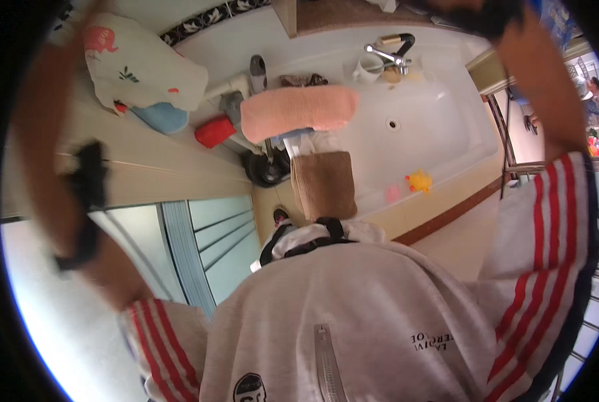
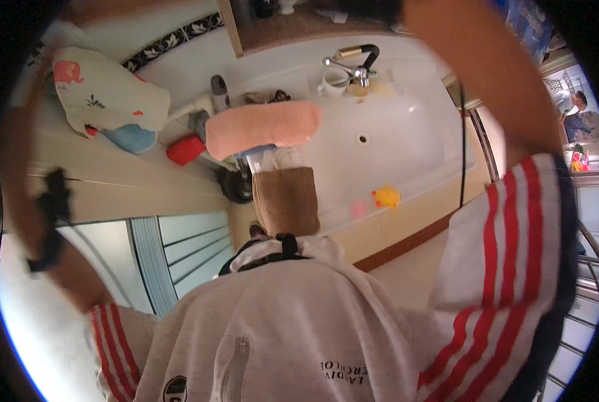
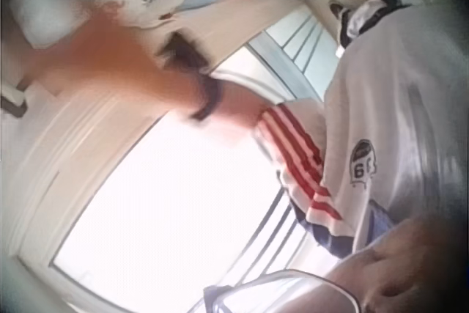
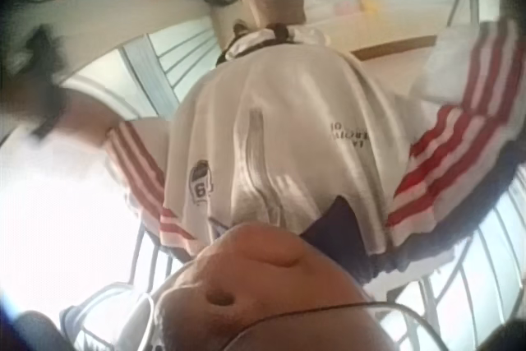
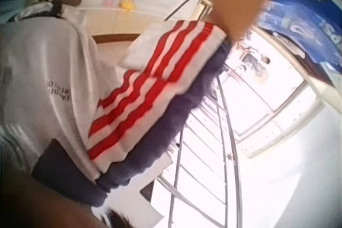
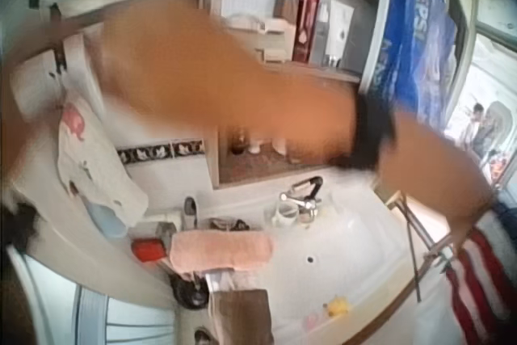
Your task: The person organizes a variety of small towels and objects on a bathroom rack. They take several folded towels, unfold them, and drape them over the bars of the towel rack, and also hang a small blue cloth and place a yellow rubber duck on a nearby shelf.
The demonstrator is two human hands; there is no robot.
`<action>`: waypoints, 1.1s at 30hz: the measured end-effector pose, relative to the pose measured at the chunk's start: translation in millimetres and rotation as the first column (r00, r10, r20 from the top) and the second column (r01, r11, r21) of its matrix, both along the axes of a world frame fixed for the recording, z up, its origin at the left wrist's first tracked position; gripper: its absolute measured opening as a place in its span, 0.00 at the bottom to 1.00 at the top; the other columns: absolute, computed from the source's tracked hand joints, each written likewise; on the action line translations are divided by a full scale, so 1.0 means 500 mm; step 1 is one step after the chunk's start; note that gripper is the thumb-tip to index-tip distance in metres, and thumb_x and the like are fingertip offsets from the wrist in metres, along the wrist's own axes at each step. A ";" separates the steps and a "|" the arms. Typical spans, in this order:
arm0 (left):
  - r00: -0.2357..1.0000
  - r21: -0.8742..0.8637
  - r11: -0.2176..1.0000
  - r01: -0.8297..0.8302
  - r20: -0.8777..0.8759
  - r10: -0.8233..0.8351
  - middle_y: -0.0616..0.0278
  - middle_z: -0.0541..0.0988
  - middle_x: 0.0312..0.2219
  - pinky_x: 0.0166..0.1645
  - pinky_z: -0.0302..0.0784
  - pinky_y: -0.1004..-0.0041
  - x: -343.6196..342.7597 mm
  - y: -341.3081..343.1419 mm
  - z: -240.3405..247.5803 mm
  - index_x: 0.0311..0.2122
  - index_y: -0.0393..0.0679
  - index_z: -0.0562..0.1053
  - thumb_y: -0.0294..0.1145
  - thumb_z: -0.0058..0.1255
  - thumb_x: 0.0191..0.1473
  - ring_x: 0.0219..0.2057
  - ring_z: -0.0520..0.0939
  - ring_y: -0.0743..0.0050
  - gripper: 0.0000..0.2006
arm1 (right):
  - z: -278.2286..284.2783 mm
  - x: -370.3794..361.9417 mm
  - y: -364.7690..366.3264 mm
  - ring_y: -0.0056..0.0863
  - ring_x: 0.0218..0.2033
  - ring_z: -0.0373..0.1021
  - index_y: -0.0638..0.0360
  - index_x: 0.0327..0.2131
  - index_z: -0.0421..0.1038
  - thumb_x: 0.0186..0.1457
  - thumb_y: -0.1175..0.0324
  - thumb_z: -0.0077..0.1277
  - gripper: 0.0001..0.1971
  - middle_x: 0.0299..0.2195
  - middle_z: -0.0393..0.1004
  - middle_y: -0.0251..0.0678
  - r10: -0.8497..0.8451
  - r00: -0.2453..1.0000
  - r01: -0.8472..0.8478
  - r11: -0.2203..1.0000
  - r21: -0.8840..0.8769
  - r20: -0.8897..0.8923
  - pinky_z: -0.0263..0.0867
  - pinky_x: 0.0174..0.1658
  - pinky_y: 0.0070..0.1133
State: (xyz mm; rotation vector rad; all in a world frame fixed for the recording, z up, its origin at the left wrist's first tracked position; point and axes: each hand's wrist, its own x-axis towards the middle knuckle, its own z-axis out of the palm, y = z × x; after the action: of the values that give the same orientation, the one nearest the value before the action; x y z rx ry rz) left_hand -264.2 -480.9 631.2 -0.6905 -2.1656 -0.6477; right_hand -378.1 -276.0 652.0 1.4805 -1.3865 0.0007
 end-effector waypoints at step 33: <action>0.842 0.433 0.889 -0.149 0.527 -0.116 0.59 0.79 0.35 0.48 0.74 0.72 -0.030 0.076 -0.347 0.43 0.38 0.75 0.16 0.57 0.47 0.37 0.79 0.70 0.15 | -0.525 0.086 0.050 0.44 0.35 0.74 0.64 0.43 0.71 0.48 0.68 0.56 0.17 0.34 0.77 0.47 0.239 0.027 0.321 0.917 -0.235 0.971 0.68 0.38 0.29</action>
State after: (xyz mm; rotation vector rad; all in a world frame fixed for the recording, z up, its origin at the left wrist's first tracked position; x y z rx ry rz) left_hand -279.0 -443.0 457.6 -0.2353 -2.3674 -1.4363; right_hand -335.1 -251.0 389.3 0.9033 -2.3451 1.5908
